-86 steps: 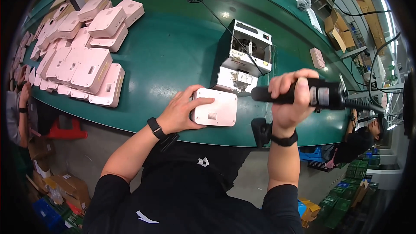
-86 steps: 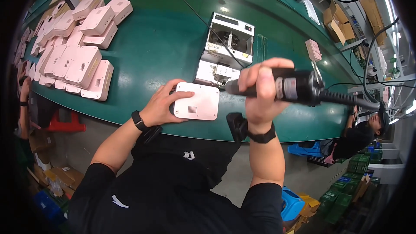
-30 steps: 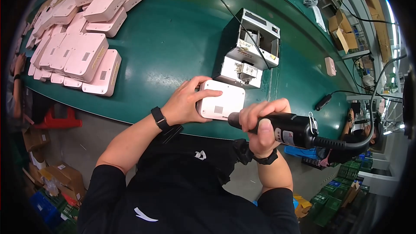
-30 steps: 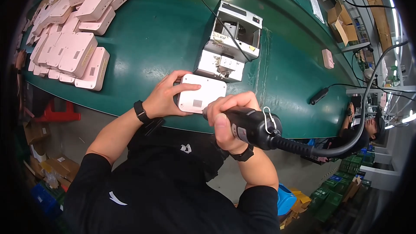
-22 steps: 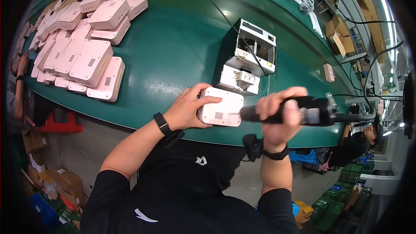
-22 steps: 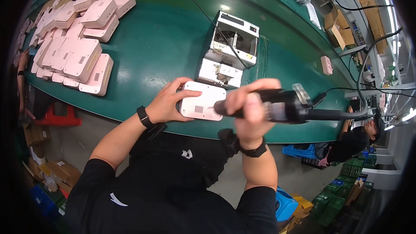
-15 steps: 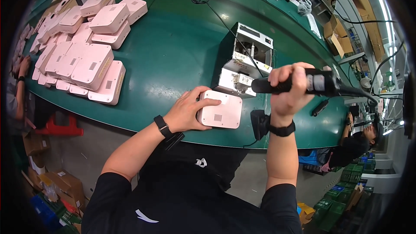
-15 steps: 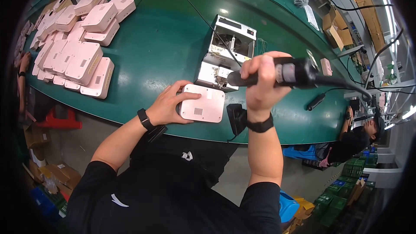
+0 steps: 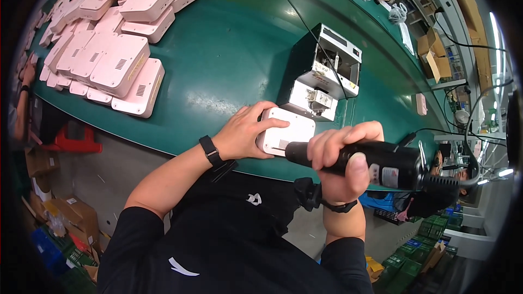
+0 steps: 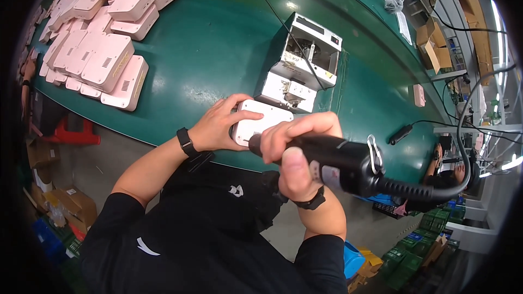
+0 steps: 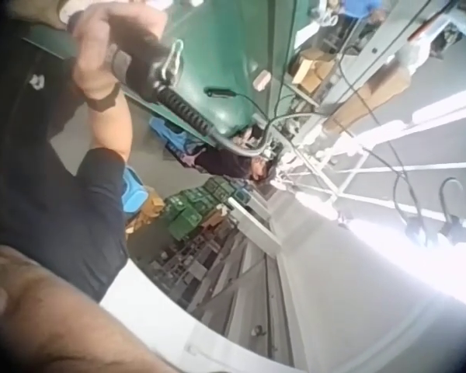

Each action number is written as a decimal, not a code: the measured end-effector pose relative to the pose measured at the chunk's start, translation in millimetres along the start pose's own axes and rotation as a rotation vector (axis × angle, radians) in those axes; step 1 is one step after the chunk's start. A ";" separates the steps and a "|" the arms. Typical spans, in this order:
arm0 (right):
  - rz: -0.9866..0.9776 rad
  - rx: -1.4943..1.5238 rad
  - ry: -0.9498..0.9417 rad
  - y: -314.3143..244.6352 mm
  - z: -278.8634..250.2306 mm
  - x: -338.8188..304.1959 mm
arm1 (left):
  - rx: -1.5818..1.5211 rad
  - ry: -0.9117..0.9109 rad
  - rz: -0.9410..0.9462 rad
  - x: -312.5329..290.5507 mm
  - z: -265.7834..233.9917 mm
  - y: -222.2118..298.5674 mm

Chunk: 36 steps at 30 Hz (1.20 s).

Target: The person picks up a pink electronic device from a pile, places it on the workbench, and uses a power screwdriver to drive screws into the back panel. They then set the device aside and repeat the process with another pink device.

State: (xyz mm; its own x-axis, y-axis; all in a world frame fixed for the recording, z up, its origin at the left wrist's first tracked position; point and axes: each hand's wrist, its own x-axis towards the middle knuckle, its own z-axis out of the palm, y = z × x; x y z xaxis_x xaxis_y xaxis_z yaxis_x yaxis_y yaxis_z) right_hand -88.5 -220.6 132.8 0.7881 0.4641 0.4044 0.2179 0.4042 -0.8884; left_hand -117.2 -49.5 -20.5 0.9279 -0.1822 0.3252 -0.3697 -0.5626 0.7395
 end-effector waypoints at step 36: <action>-0.139 -0.246 0.409 -1.4 -63.5 -3.7 | -0.202 0.070 -0.216 -52.7 -50.3 26.7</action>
State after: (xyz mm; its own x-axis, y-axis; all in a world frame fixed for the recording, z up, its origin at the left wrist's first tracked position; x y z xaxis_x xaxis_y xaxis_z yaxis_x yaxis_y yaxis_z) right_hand -55.2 -272.9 118.7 0.8923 0.0519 0.4484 0.4279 0.2194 -0.8768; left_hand -178.4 -14.4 11.7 0.9830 -0.0161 0.1826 -0.1732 -0.4088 0.8960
